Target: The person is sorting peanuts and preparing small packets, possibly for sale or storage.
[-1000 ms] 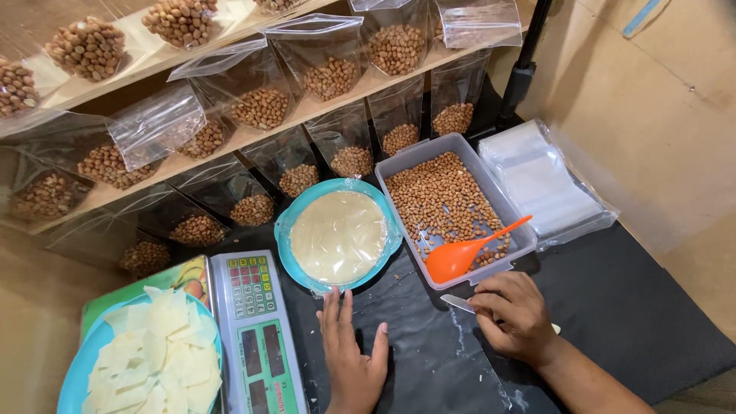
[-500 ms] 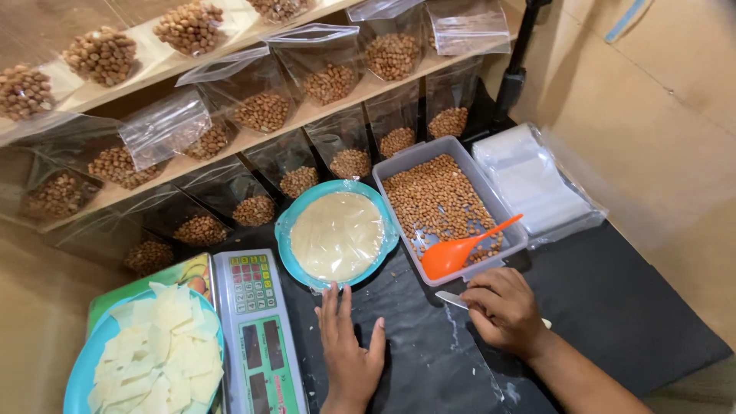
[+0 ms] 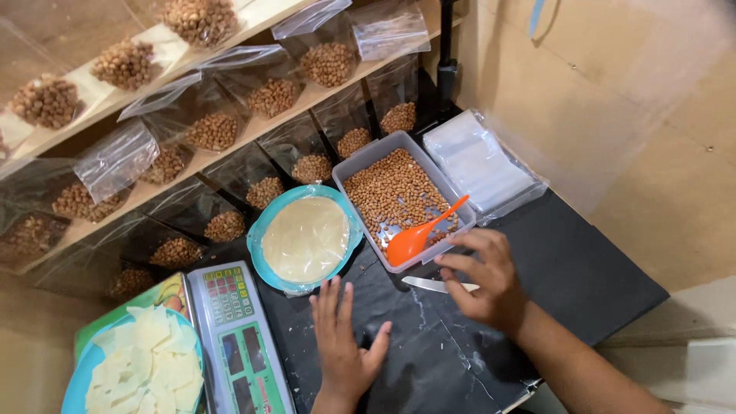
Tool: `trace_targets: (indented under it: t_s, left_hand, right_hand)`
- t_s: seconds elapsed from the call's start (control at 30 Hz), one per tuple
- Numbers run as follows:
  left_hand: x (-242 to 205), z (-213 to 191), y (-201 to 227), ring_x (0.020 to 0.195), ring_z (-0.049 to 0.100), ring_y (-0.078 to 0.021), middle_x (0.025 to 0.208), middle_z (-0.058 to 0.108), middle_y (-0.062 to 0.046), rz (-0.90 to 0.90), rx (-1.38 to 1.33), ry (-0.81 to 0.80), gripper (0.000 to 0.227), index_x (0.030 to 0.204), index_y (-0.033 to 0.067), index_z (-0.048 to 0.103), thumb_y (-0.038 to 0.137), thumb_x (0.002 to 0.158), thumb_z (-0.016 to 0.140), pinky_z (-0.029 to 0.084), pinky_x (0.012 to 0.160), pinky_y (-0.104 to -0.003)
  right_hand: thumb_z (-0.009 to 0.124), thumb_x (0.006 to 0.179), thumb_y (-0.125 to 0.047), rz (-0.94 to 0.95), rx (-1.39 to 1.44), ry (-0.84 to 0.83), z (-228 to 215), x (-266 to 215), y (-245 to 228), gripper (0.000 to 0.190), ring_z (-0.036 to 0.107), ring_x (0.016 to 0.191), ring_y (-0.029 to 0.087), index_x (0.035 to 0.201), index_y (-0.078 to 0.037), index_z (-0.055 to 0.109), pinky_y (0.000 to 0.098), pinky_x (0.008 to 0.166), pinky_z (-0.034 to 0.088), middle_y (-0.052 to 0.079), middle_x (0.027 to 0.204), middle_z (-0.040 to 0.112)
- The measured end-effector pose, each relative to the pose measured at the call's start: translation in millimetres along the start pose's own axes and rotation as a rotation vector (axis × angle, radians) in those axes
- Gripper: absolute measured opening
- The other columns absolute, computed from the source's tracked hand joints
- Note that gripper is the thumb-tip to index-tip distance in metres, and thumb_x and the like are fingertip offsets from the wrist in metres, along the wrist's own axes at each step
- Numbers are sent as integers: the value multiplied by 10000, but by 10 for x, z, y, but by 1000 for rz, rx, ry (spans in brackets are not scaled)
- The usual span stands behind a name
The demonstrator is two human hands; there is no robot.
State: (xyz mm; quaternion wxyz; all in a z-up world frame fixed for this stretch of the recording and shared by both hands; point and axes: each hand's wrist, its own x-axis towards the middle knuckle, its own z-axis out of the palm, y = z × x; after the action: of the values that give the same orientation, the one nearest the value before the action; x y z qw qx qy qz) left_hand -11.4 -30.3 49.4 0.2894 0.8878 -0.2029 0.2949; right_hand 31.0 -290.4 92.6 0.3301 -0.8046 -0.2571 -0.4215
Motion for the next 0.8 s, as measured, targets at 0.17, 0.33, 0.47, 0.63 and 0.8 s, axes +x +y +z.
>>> trace_targets:
  t_s: [0.17, 0.33, 0.47, 0.63, 0.8]
  left_hand:
    - [600, -5, 158, 1513, 316, -430, 1582, 401, -219, -1, -62, -90, 951, 1514, 9, 401, 359, 755, 854, 199, 1225, -607]
    - [1165, 18, 115, 1532, 283, -428, 1625, 362, -225, -50, -105, -140, 972, 1560, 24, 360, 388, 791, 831, 187, 1232, -590]
    - [1338, 171, -61, 1551, 286, -409, 1638, 391, -187, -138, -126, -165, 918, 1577, 73, 369, 377, 834, 812, 184, 1245, -573]
    - [1324, 354, -303, 1540, 255, -423, 1627, 363, -209, -200, -60, -226, 917, 1576, 68, 361, 385, 834, 798, 160, 1221, -598]
    - [1259, 547, -542, 1525, 211, -450, 1617, 332, -249, -277, 31, -268, 864, 1564, 2, 321, 391, 903, 718, 102, 1190, -631]
  right_hand:
    - [792, 757, -71, 21, -23, -92, -446, 670, 70, 339, 624, 1082, 336, 1080, -99, 693, 452, 957, 475, 115, 1169, 646]
    - [781, 822, -127, -18, -34, -237, -649, 1150, 192, 296, 682, 1060, 304, 1107, -82, 718, 428, 935, 501, 111, 1150, 714]
    - [758, 894, -167, 105, 36, -192, -520, 1269, 359, 276, 714, 1067, 315, 1157, -89, 723, 410, 938, 544, 109, 1133, 746]
    - [735, 847, -198, 111, 19, -477, 11, 1102, 887, 300, 707, 969, 355, 1133, -112, 760, 434, 847, 544, 141, 1068, 755]
    - [748, 737, -150, 333, -101, -1004, 527, 843, 1186, 347, 718, 968, 329, 1080, -183, 779, 440, 826, 560, 99, 1036, 768]
